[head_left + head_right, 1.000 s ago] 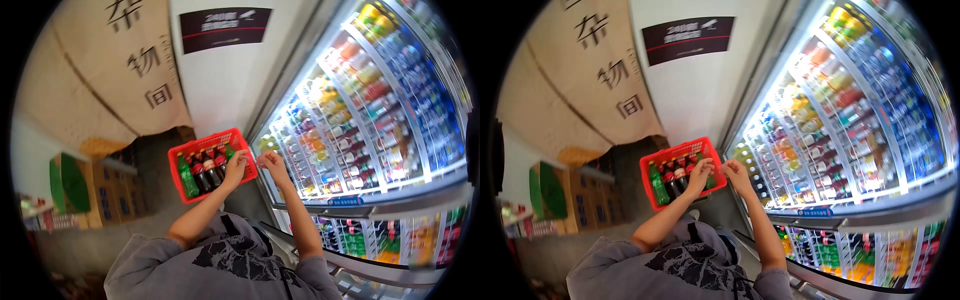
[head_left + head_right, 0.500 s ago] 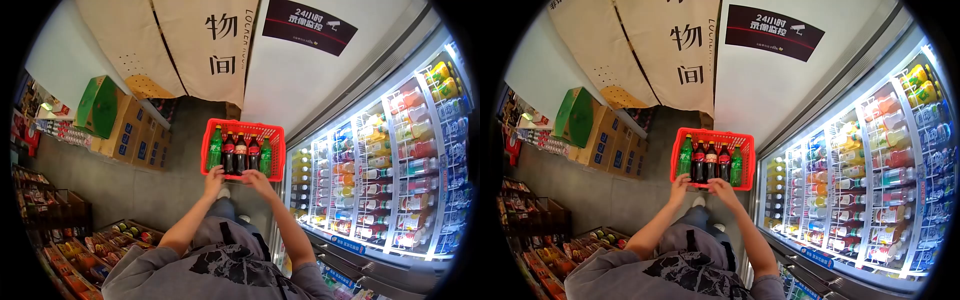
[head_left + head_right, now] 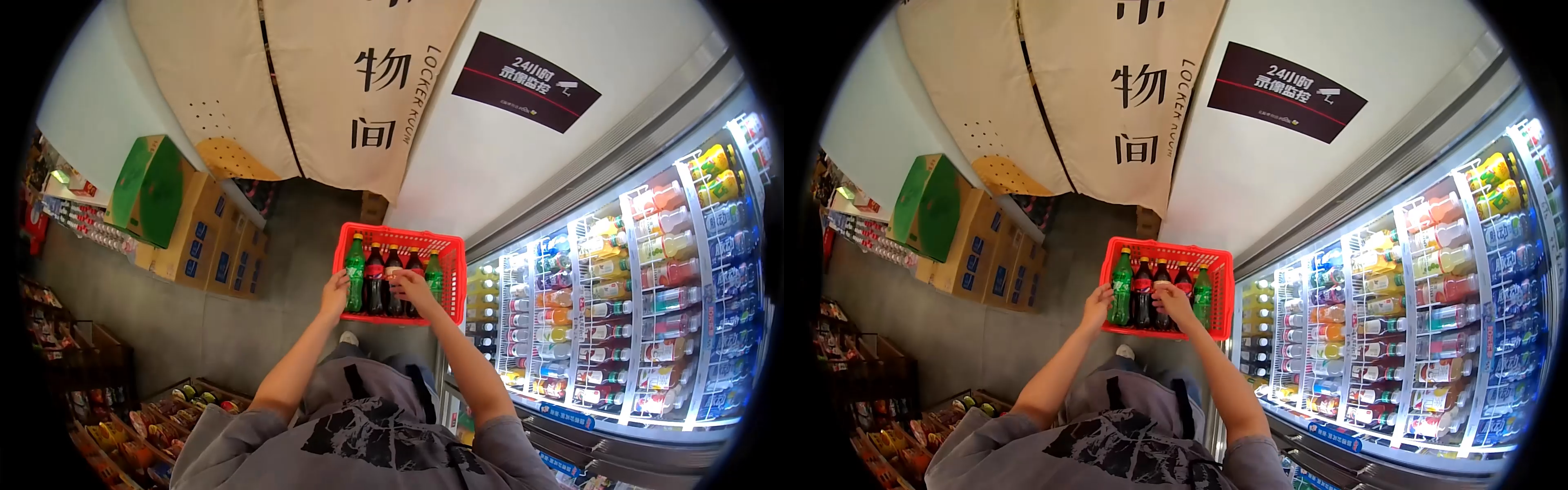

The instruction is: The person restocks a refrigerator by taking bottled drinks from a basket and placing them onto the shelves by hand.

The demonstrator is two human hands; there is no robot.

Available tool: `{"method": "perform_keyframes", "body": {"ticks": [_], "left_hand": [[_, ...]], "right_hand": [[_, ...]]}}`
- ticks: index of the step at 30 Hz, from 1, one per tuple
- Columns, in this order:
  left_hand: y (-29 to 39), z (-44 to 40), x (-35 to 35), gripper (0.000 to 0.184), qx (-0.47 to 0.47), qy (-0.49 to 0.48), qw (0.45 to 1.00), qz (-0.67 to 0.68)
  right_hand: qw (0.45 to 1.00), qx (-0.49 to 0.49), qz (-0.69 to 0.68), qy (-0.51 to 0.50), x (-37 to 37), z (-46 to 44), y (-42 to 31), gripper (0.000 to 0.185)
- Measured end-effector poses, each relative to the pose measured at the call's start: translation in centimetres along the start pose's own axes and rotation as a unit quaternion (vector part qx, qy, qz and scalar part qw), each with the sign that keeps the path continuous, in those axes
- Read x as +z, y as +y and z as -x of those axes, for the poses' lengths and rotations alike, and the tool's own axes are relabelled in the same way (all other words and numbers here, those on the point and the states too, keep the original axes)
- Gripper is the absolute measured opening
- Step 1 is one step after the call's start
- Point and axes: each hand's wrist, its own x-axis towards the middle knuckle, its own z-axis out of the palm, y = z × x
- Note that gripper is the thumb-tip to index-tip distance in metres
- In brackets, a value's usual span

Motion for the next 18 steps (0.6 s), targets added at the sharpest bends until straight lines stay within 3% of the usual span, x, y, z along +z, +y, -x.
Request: {"method": "perform_keyframes", "body": {"ticks": [5,8,9,12,14,15,18], "left_hand": [[-4.0,-0.8,-0.8,0.057,-0.04,-0.069,0.995,-0.062],[-1.5,0.9,0.0,0.06,-0.085,-0.068,0.989,-0.101],[-2.2,0.6,-0.1,0.062,-0.045,-0.067,0.992,-0.098],[-3.5,0.8,-0.2,0.061,-0.102,-0.041,0.988,-0.105],[-6.0,0.7,-0.6,0.06,-0.099,-0.042,0.988,-0.111],[-6.6,0.0,-1.1,0.058,-0.089,-0.053,0.987,-0.119],[-4.0,0.8,-2.0,0.055,-0.115,-0.085,0.987,-0.068]], "right_hand": [[0.997,0.069,0.013,0.027,3.3,-4.8,4.7,0.04],[0.995,0.088,0.033,0.04,4.9,-7.0,6.6,0.051],[0.992,0.086,0.076,0.052,5.4,-7.7,6.9,0.054],[0.983,0.083,0.151,0.057,6.7,-10.4,8.9,0.063],[0.97,-0.001,0.216,0.111,7.2,-13.9,13.0,0.071],[0.959,-0.027,0.26,0.113,7.9,-13.3,11.7,0.078],[0.939,-0.021,0.314,0.137,10.0,-14.4,11.7,0.075]]}}
